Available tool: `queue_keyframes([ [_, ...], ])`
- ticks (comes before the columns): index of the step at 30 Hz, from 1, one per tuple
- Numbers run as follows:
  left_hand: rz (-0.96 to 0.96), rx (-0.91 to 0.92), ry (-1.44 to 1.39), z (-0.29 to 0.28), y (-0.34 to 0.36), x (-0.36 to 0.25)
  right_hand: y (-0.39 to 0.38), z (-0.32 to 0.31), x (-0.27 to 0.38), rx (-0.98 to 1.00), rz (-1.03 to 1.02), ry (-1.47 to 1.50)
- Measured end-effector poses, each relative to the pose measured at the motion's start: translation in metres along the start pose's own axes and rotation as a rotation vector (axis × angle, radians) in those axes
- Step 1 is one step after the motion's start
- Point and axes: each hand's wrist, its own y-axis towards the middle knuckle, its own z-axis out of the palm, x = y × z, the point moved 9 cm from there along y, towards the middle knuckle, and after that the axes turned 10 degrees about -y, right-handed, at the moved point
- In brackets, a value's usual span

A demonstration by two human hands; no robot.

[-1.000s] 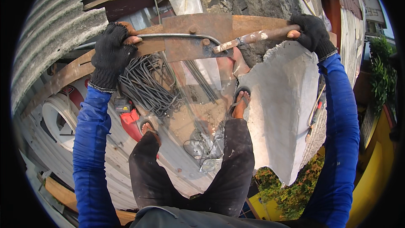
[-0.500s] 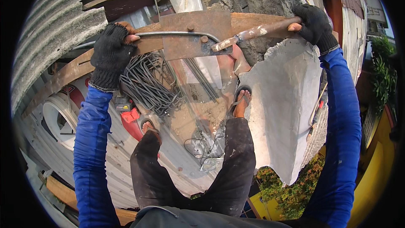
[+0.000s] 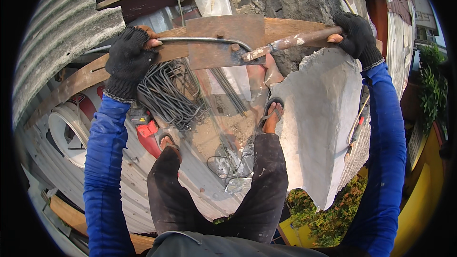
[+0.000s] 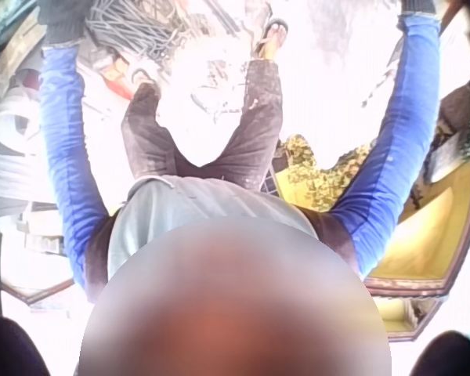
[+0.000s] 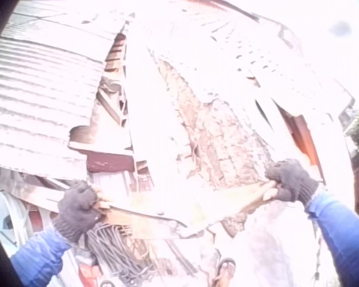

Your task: The person bends a metal rod using a manual bending jig on a rooftop. They position the rod, apply force with both hands to bend it, then remove and place the bent rod aside. The person repeats this process with additional rods.

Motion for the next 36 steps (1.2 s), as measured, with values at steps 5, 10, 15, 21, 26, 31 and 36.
queue_keyframes([
  [5,0.045,-0.036,-0.025,-0.002,0.002,-0.002,-0.003,0.002,0.003,0.081,0.027,-0.007],
  [10,0.046,-0.049,-0.031,-0.006,-0.002,-0.004,-0.003,0.006,0.004,0.116,0.044,0.028],
  [15,0.086,-0.017,0.062,-0.001,-0.003,-0.012,-0.006,0.008,0.005,0.066,0.042,0.041],
  [21,0.222,0.084,0.295,0.009,-0.017,-0.028,-0.006,0.011,0.004,0.088,0.036,0.045],
  [26,0.115,0.172,0.434,0.016,-0.013,-0.005,-0.008,0.009,0.007,0.071,0.059,0.061],
  [31,0.128,0.197,0.424,0.017,-0.011,-0.003,-0.01,0.011,0.008,0.084,0.067,0.042],
  [36,0.107,0.223,0.456,0.018,-0.01,-0.001,-0.013,0.014,0.01,0.103,0.079,0.037],
])
